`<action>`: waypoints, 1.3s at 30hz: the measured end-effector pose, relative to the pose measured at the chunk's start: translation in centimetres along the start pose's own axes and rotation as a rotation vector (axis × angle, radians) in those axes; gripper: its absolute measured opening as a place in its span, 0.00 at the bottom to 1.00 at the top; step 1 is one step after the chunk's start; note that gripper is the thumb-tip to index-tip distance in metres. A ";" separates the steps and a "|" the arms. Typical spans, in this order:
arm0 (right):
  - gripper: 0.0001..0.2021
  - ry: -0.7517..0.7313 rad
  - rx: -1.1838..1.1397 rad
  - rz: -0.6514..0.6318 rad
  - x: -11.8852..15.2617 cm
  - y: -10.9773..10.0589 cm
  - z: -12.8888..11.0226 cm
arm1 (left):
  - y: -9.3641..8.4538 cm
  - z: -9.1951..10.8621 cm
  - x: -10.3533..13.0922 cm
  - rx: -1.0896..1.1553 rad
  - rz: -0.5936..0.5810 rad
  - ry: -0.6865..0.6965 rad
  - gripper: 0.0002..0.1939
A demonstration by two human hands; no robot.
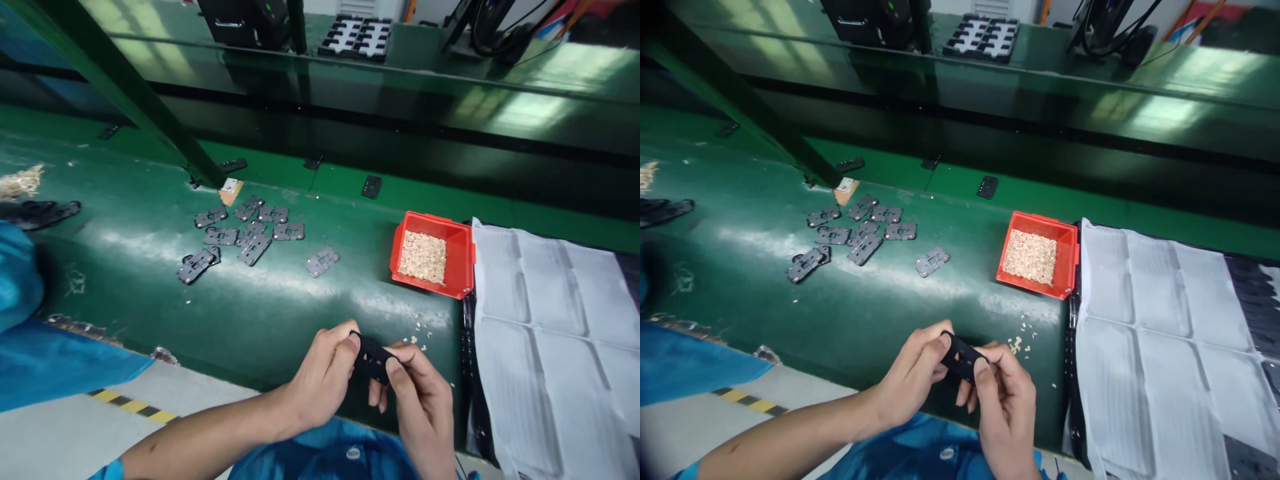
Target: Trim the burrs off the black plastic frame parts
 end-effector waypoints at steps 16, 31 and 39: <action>0.20 0.278 -0.100 -0.033 1.6 -2.8 -0.7 | 0.1 3.8 0.0 0.077 -0.270 -0.223 0.13; 0.13 0.068 0.354 0.307 5.3 -12.7 -6.2 | 4.0 6.8 -2.3 -0.772 -0.694 -0.081 0.18; 0.22 0.188 0.314 1.070 6.5 -28.6 -4.7 | 2.4 5.5 -4.0 -0.811 -0.745 -0.161 0.24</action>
Point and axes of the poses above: each hand's wrist, its own x-axis away from the middle knuckle, its own y-axis out of the palm, z = x × y, the point moved 1 cm from there along -x, towards the middle knuckle, and after that the axes turned 2 degrees about -x, right-handed, at the moved point
